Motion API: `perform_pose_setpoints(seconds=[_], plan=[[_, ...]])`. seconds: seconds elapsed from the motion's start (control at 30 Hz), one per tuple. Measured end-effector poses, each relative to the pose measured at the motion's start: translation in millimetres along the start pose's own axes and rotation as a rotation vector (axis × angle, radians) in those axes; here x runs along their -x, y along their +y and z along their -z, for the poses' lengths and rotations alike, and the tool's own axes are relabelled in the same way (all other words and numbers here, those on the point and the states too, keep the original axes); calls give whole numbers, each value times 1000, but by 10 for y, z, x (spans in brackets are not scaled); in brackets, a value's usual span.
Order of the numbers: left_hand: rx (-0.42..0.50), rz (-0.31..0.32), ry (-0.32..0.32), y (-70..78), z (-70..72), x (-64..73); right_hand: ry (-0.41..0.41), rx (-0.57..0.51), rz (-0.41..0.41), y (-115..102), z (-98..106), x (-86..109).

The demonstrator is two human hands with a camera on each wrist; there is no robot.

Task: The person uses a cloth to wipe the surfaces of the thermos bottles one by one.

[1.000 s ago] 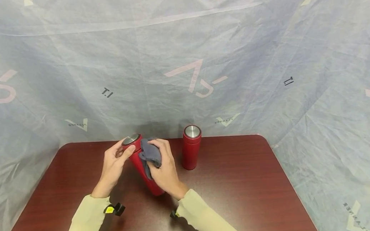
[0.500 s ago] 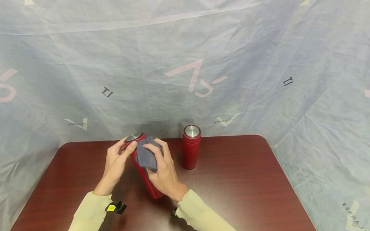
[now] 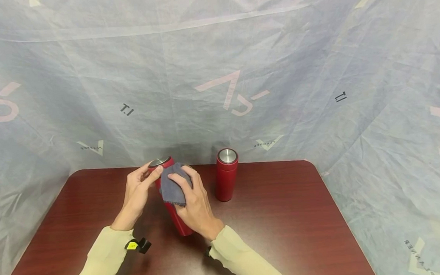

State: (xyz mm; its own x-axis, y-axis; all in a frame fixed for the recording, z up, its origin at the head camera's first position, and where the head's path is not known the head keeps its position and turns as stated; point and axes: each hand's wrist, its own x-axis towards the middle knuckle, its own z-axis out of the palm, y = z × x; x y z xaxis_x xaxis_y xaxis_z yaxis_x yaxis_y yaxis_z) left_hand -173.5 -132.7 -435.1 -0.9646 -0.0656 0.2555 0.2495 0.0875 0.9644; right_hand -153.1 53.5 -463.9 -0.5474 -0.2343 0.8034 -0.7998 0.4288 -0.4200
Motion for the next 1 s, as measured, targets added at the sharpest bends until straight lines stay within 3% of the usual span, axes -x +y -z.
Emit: perform_pose_setpoints(seconds=[1.0], plan=[[-99, 51, -5, 127, 64, -69, -141, 272, 242, -11, 23, 148]])
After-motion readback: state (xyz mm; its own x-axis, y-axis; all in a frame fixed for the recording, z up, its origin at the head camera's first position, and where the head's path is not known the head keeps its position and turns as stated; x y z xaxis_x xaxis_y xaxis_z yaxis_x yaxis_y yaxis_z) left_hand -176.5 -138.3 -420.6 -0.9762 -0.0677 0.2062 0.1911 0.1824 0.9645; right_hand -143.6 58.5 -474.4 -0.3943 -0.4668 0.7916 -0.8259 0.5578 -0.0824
